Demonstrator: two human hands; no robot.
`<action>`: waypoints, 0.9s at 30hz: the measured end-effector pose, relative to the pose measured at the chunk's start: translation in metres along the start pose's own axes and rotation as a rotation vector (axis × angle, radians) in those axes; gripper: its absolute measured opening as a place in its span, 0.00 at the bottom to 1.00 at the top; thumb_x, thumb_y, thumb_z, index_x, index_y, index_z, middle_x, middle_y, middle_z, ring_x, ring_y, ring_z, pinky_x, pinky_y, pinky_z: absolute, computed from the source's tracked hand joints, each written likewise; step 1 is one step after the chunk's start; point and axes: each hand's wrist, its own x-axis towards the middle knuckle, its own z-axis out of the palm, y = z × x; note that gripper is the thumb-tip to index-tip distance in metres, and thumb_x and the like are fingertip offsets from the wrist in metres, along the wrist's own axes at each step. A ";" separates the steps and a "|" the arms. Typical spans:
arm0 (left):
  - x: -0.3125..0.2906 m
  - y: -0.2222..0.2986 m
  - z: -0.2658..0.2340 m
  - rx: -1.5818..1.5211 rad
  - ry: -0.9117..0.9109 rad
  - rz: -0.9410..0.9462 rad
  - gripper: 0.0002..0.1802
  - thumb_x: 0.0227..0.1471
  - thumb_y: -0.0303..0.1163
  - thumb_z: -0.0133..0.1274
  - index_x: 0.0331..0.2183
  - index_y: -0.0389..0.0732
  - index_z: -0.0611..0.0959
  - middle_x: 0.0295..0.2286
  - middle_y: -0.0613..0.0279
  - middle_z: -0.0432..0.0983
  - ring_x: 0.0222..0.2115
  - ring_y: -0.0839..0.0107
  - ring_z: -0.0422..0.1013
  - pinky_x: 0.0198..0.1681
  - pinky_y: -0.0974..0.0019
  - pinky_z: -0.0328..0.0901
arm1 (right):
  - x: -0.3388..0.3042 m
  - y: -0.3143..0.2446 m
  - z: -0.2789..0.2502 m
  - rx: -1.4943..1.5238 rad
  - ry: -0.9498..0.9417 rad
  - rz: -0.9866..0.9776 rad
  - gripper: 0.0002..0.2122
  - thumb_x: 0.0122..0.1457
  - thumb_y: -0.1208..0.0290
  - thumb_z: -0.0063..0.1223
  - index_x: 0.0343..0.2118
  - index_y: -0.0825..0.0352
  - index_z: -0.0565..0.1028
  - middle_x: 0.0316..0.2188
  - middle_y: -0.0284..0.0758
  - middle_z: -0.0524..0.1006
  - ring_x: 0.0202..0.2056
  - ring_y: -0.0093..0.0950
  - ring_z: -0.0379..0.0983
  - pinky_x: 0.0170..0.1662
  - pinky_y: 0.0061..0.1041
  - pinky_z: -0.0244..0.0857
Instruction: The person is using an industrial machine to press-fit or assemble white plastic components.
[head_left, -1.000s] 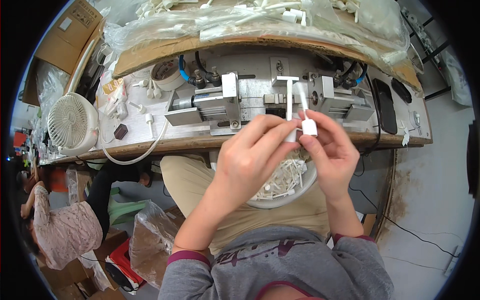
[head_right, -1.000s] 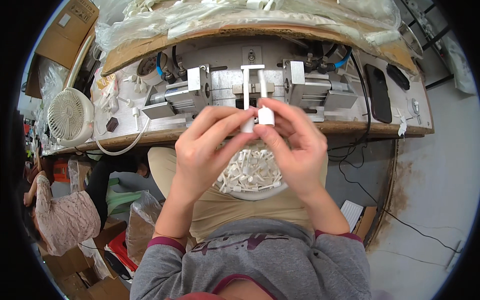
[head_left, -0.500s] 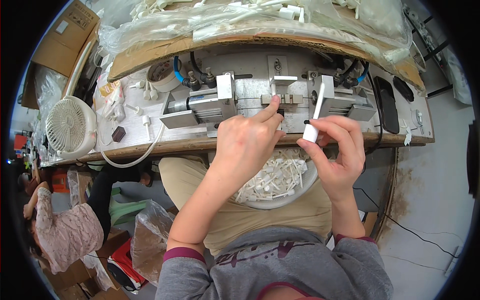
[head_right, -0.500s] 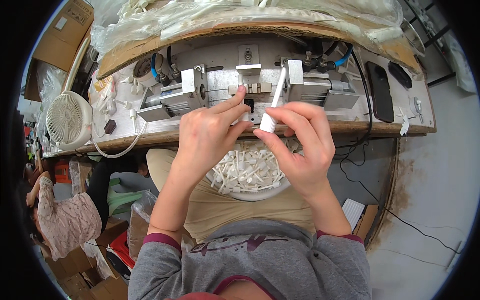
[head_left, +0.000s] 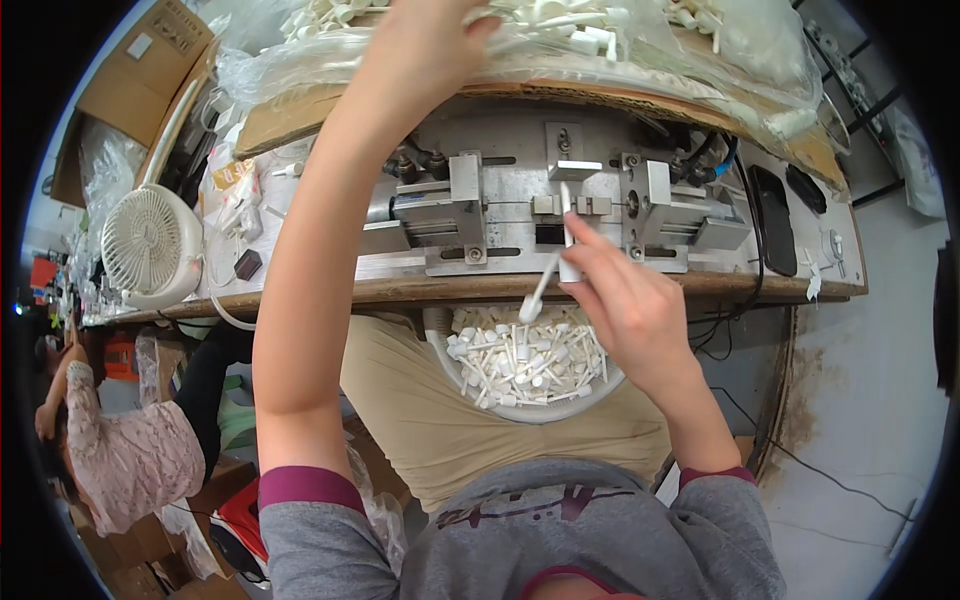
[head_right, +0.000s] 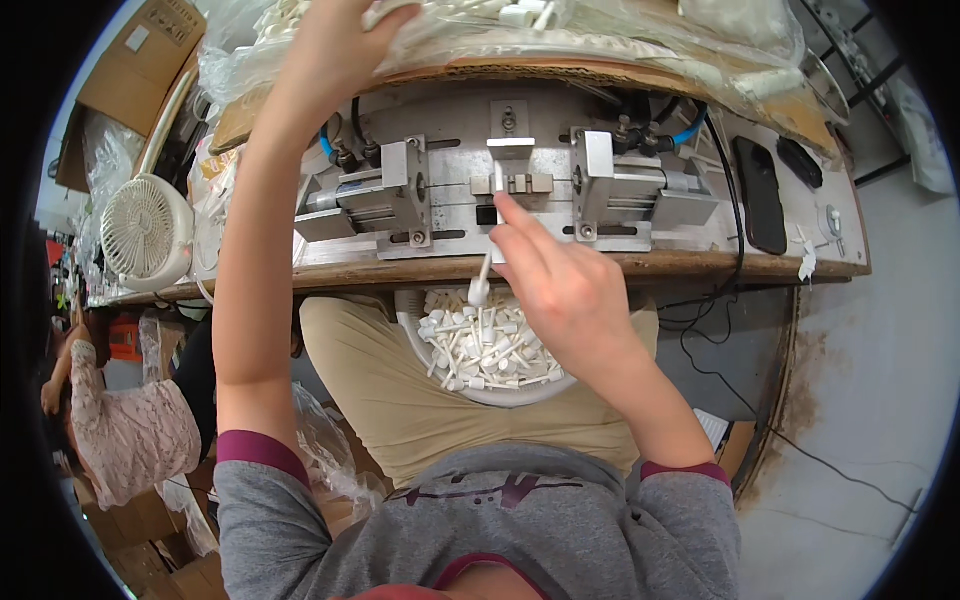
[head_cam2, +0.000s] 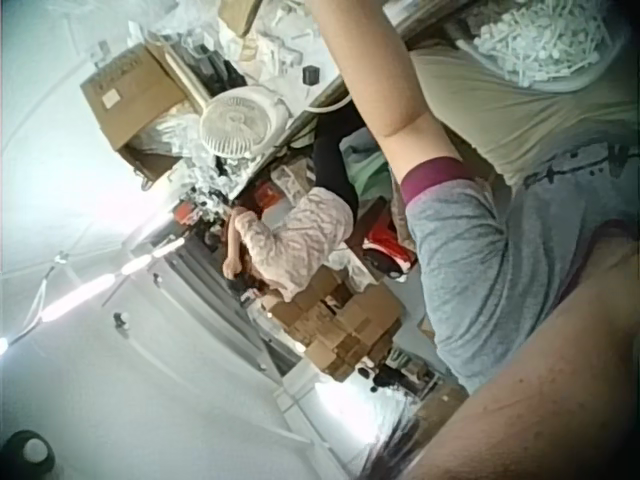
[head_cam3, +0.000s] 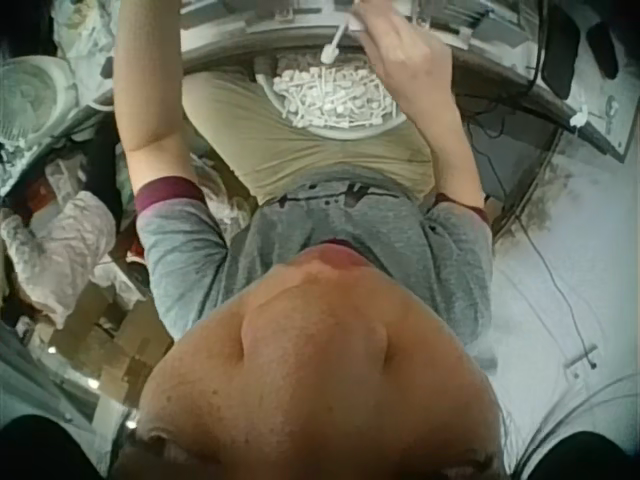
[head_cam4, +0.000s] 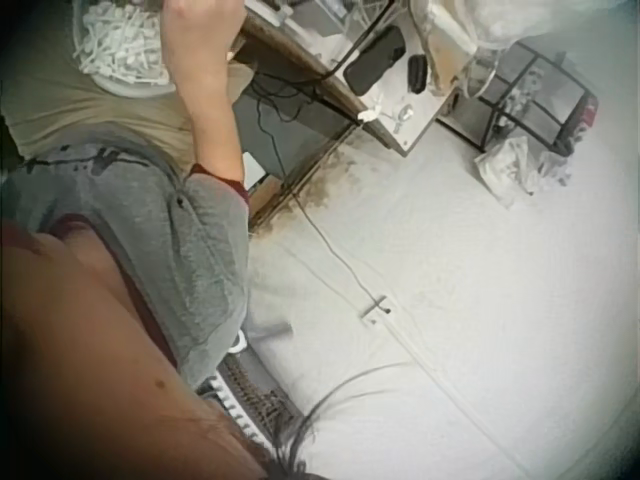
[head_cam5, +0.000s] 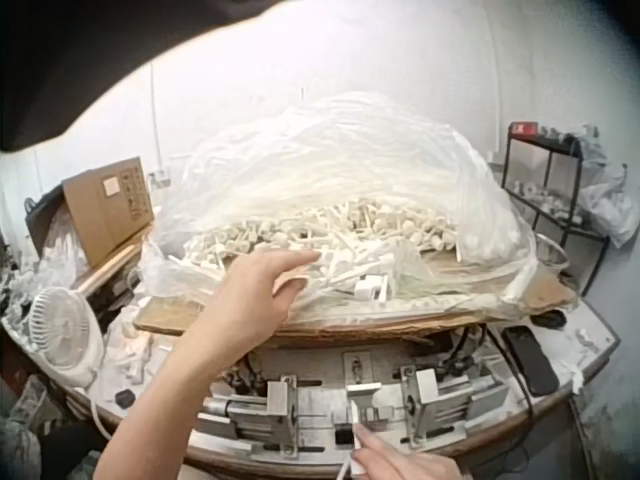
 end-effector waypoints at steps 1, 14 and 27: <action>0.003 -0.003 0.004 -0.072 -0.038 0.025 0.16 0.52 0.31 0.58 0.43 0.36 0.84 0.41 0.44 0.80 0.45 0.53 0.75 0.49 0.59 0.67 | 0.000 0.000 0.004 -0.057 -0.044 -0.003 0.13 0.47 0.79 0.59 0.38 0.70 0.75 0.51 0.41 0.77 0.20 0.27 0.73 0.25 0.24 0.69; -0.008 0.007 -0.003 -0.073 0.179 0.089 0.11 0.48 0.28 0.59 0.35 0.33 0.85 0.31 0.49 0.78 0.33 0.52 0.75 0.39 0.57 0.69 | 0.015 0.006 0.011 -0.127 -0.170 0.032 0.14 0.45 0.73 0.66 0.35 0.67 0.74 0.50 0.39 0.78 0.19 0.32 0.76 0.25 0.27 0.71; -0.090 0.056 -0.014 -0.422 0.264 0.033 0.15 0.41 0.26 0.67 0.35 0.34 0.83 0.43 0.52 0.76 0.32 0.65 0.78 0.37 0.65 0.73 | -0.009 -0.019 -0.010 0.517 -0.002 0.317 0.08 0.53 0.84 0.61 0.37 0.74 0.79 0.38 0.40 0.82 0.29 0.23 0.76 0.33 0.19 0.70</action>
